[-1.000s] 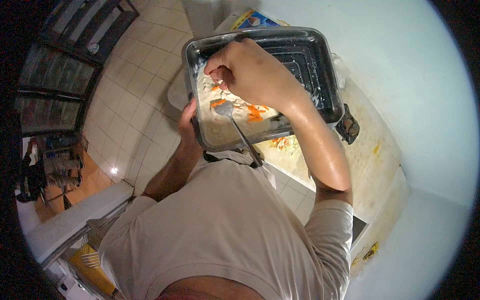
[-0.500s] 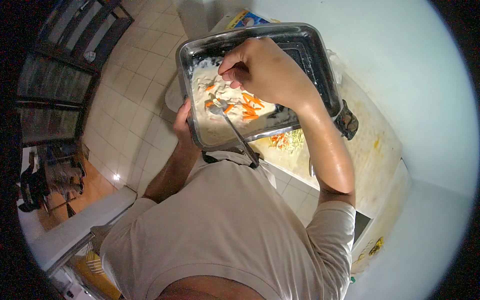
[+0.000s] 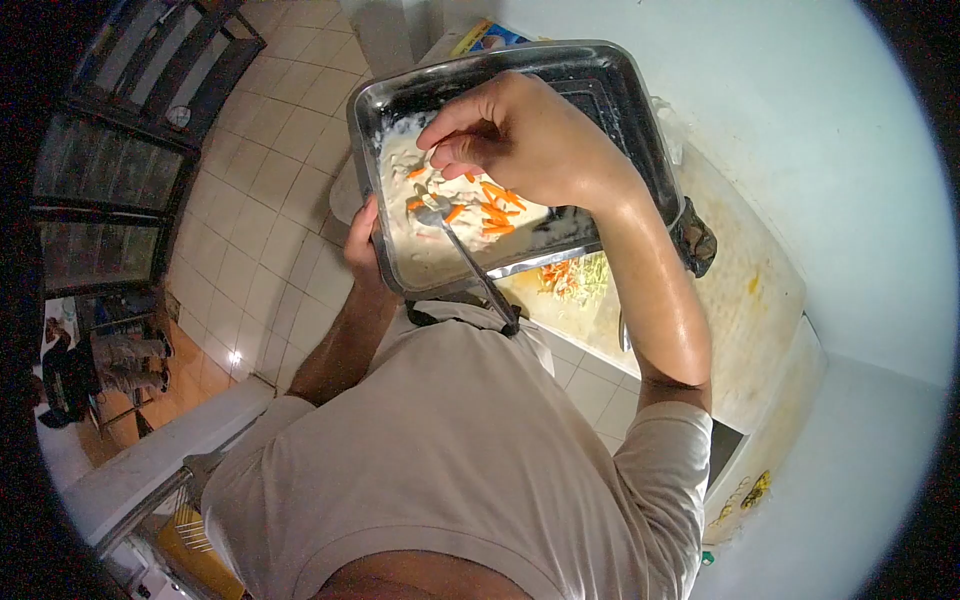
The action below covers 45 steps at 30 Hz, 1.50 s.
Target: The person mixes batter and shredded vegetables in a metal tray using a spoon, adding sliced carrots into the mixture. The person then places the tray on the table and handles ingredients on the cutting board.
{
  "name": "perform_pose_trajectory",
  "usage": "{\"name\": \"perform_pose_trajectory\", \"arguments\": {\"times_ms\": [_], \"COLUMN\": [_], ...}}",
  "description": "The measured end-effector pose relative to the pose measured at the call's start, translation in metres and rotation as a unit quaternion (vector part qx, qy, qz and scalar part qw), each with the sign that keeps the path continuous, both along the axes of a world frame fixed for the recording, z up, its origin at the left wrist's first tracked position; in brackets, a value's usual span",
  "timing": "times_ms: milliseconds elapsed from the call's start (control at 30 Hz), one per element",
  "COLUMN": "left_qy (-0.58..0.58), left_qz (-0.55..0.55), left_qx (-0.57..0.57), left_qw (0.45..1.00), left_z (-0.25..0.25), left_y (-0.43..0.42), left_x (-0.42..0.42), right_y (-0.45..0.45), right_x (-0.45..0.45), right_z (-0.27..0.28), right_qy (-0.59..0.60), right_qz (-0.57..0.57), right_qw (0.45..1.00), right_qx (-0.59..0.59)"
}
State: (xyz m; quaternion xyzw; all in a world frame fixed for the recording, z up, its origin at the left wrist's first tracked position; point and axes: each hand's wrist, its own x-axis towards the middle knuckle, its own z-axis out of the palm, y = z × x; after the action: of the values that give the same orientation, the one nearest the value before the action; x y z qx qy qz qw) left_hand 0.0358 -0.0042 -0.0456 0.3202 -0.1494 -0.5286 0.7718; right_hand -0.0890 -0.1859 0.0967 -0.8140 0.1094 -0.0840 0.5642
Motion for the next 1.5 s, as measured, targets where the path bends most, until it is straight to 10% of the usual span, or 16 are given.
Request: {"name": "perform_pose_trajectory", "arguments": {"times_ms": [733, 933, 1067, 1333, 1500], "left_qy": [0.011, -0.057, -0.026, -0.032, -0.009], "left_qz": [0.051, 0.083, 0.108, 0.174, 0.172], "left_qx": [0.042, 0.058, 0.01, 0.052, 0.049], "left_qw": [0.998, 0.993, 0.994, 0.983, 0.984], "left_z": [0.017, 0.002, -0.032, -0.033, -0.032], "left_y": [-0.004, -0.001, -0.003, -0.007, -0.004], "left_x": [-0.008, -0.006, 0.008, 0.008, 0.011], "right_y": [0.01, 0.017, -0.001, 0.007, 0.014], "right_x": [-0.032, -0.115, -0.2, -0.213, -0.191], "right_z": [0.005, -0.005, -0.085, -0.406, -0.435], "right_qy": [-0.084, -0.128, -0.053, 0.251, 0.244], "right_qz": [-0.119, -0.21, -0.361, -0.376, -0.405], "right_qw": [0.964, 0.968, 0.926, 0.892, 0.876], "right_qx": [-0.224, -0.041, 0.1, 0.021, -0.099]}}
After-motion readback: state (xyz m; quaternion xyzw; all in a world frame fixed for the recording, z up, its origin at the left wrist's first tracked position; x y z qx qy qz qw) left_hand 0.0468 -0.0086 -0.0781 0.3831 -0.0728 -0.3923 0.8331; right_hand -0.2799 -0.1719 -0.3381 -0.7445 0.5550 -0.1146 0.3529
